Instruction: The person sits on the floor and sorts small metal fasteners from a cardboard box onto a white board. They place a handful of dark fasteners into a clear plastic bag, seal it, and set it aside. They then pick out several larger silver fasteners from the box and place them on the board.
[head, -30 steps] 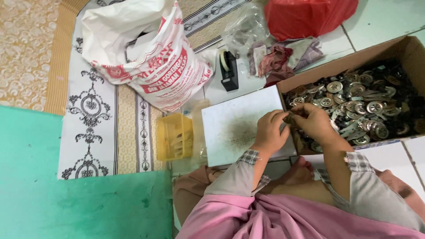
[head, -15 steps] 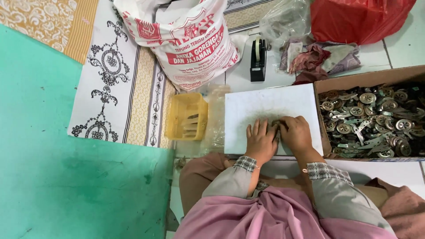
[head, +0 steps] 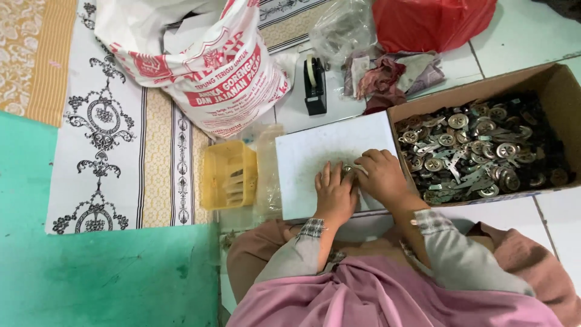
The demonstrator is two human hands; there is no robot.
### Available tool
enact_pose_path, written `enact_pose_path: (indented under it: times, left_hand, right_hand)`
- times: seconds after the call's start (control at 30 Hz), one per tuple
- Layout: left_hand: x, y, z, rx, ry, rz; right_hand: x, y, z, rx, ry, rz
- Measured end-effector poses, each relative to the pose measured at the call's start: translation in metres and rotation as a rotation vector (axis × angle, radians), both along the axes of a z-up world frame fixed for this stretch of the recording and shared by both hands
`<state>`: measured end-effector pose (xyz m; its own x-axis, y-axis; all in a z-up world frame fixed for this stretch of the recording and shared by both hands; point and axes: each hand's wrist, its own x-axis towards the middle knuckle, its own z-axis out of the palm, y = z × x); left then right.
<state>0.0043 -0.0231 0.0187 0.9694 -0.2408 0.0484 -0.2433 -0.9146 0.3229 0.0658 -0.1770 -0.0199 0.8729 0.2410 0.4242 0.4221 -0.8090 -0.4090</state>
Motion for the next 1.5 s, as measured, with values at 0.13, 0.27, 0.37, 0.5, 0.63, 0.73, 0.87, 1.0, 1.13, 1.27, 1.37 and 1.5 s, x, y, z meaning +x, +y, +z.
enact_pose_path:
  times: [0.13,0.27,0.37,0.5,0.63,0.73,0.87,1.0,1.13,1.27,1.37,1.5]
  left_hand:
    - [0.022,-0.055,0.030,-0.027,0.013,-0.118]
    - [0.047,-0.125,0.009,-0.003,-0.048,-0.349]
    - [0.068,-0.160,-0.043,0.093,-0.049,-0.483]
    - [0.077,-0.175,-0.066,0.318,0.063,-0.484]
    - [0.077,-0.180,-0.070,0.448,0.101,-0.460]
    - [0.080,-0.180,-0.091,0.485,0.107,-0.454]
    - [0.080,-0.184,-0.096,0.535,0.156,-0.439]
    - [0.082,-0.180,-0.122,0.448,0.040,-0.443]
    - [0.070,-0.171,-0.108,0.189,-0.166,-0.380]
    - [0.042,-0.148,-0.049,0.025,-0.227,-0.270]
    - [0.013,-0.119,-0.025,-0.031,-0.201,-0.209]
    - [-0.029,-0.071,0.004,-0.081,-0.174,-0.113]
  right_hand:
    - [0.008,-0.071,0.013,-0.055,0.061,0.069]
    - [0.012,-0.156,-0.022,-0.139,0.295,-0.129]
    - [0.020,-0.198,-0.068,-0.217,0.449,-0.243]
    - [0.039,-0.205,-0.105,-0.274,0.647,-0.289]
    - [0.047,-0.190,-0.119,-0.327,0.654,-0.276]
    - [0.050,-0.182,-0.142,-0.397,0.636,-0.249]
    - [0.050,-0.174,-0.124,-0.394,0.635,-0.221]
    - [0.051,-0.174,-0.119,-0.281,0.699,-0.209]
    - [0.031,-0.174,-0.062,-0.215,0.793,-0.226]
    - [0.013,-0.163,-0.003,-0.034,0.673,-0.173]
    - [0.001,-0.142,0.012,0.095,0.551,-0.111]
    - [-0.016,-0.096,-0.015,0.109,0.331,-0.056]
